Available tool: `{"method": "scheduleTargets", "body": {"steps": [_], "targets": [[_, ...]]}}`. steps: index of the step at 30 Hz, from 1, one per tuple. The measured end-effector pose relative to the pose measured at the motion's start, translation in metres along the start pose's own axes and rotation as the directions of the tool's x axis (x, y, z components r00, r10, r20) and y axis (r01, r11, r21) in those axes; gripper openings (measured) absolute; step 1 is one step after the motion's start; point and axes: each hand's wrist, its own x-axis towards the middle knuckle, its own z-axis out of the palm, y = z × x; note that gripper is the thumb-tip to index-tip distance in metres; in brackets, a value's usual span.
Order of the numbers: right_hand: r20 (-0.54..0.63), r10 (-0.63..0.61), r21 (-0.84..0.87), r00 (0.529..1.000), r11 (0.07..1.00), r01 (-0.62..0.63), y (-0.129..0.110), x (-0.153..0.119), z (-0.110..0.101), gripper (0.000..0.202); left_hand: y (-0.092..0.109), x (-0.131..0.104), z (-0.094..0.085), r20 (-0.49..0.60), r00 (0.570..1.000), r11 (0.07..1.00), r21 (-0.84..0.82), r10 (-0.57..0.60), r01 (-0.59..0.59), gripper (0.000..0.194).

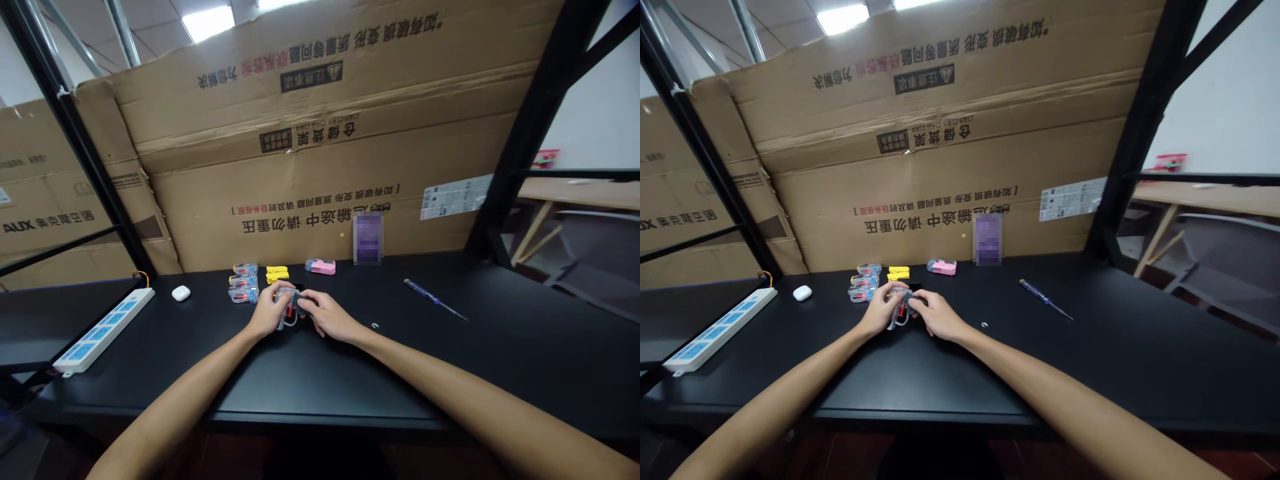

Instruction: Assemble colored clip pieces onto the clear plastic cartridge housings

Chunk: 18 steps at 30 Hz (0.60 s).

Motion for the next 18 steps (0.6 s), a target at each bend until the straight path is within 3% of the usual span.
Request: {"method": "scheduleTargets", "body": {"steps": [10, 18], "targets": [[0.1, -0.003, -0.029, 0.995, 1.0, 0.006, -0.007, -0.004, -0.004, 0.032, 0.006, -0.004, 0.001, 0.09, 0.996, 0.999, 0.042, -0.005, 0.001, 0.021], [0.019, -0.019, 0.072, 1.0, 0.997, 0.018, 0.001, -0.001, -0.002, 0.037, 0.002, -0.008, 0.013, -0.033, 0.997, 0.995, 0.078, 0.066, -0.063, 0.02]]}}
